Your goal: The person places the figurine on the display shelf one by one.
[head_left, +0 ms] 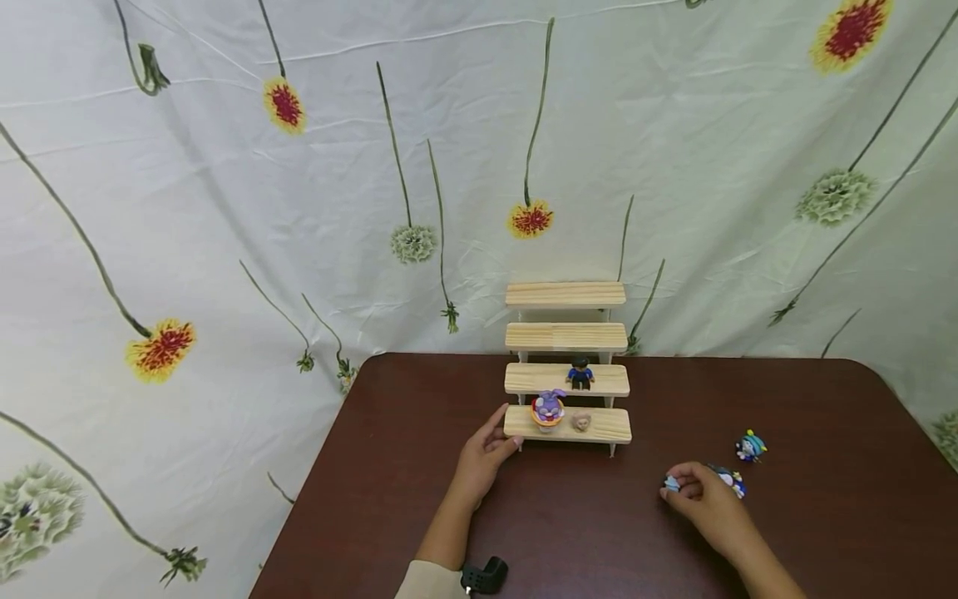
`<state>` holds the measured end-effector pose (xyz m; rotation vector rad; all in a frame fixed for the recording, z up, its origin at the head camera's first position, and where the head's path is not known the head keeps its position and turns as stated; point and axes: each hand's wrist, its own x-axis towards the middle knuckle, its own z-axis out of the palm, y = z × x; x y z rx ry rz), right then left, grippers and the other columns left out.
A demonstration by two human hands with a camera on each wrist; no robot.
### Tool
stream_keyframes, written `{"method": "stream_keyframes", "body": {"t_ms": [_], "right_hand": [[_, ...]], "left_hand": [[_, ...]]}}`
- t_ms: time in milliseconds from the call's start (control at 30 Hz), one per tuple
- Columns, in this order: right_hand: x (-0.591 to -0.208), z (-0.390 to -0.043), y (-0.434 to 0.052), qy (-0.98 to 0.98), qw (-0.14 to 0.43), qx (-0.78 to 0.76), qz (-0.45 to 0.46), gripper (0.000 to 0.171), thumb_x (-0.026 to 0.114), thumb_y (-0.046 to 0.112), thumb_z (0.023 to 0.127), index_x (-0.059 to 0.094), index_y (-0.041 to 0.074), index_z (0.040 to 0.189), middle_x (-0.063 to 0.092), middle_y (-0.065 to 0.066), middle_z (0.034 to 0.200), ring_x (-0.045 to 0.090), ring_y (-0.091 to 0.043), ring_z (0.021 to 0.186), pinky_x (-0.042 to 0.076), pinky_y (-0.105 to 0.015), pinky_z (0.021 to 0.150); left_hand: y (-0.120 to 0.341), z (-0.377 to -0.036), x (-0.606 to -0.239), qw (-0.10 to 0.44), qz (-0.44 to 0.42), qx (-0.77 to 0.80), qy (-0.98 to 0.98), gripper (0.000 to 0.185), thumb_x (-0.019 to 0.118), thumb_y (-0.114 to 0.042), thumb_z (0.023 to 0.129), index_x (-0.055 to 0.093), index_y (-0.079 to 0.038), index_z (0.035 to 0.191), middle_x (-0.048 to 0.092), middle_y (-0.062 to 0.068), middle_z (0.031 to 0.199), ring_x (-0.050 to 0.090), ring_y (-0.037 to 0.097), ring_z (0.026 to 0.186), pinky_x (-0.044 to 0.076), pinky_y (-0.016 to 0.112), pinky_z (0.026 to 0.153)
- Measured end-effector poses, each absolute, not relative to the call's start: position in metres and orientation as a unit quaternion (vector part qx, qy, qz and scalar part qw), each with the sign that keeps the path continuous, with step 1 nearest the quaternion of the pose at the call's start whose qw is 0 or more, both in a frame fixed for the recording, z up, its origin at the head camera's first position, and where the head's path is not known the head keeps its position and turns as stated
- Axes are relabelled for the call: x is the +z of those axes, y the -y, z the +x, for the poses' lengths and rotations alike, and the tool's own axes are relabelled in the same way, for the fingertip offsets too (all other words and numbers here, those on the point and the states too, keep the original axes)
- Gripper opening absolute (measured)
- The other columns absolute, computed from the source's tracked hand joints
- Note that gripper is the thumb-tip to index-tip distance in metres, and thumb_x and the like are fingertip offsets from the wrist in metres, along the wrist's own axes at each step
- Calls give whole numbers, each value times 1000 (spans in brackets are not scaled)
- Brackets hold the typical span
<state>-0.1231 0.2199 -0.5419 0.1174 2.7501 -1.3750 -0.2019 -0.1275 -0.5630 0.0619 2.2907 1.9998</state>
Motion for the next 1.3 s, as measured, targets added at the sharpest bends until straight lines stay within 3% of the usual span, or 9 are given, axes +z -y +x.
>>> {"method": "stream_keyframes", "body": {"t_ms": [600, 933, 1133, 1300], "right_hand": [[-533, -126, -214, -833, -28, -553, 22, 35, 70, 13, 96, 61, 0, 127, 66, -18, 122, 60, 5, 91, 54, -18, 77], [-524, -132, -208, -805, -60, -590, 11, 38, 68, 12, 98, 58, -1, 131, 70, 4, 109, 64, 3, 95, 54, -16, 79], [-522, -136, -205, -773, -59, -632, -5, 34, 62, 7, 100, 55, -7, 129, 71, 9, 104, 71, -7, 92, 58, -23, 76], [-524, -140, -202, -753, -58, -655, -15, 33, 61, 6, 100, 53, -11, 127, 69, 15, 101, 70, -6, 91, 58, -22, 76]], "left_hand": [[127, -202, -563, 53, 22, 662, -747, 72, 76, -30, 92, 43, -24, 155, 71, 12, 117, 70, 13, 98, 51, 21, 86], [127, -202, -561, 51, 25, 659, -750, 71, 76, -31, 92, 43, -24, 155, 71, 11, 118, 70, 13, 98, 51, 21, 86], [127, -202, -562, 51, 24, 659, -750, 72, 76, -29, 92, 42, -23, 156, 71, 11, 118, 69, 13, 97, 51, 21, 86], [127, -202, -561, 49, 26, 657, -752, 73, 76, -29, 92, 42, -20, 156, 71, 12, 117, 69, 13, 97, 51, 21, 85]]}}
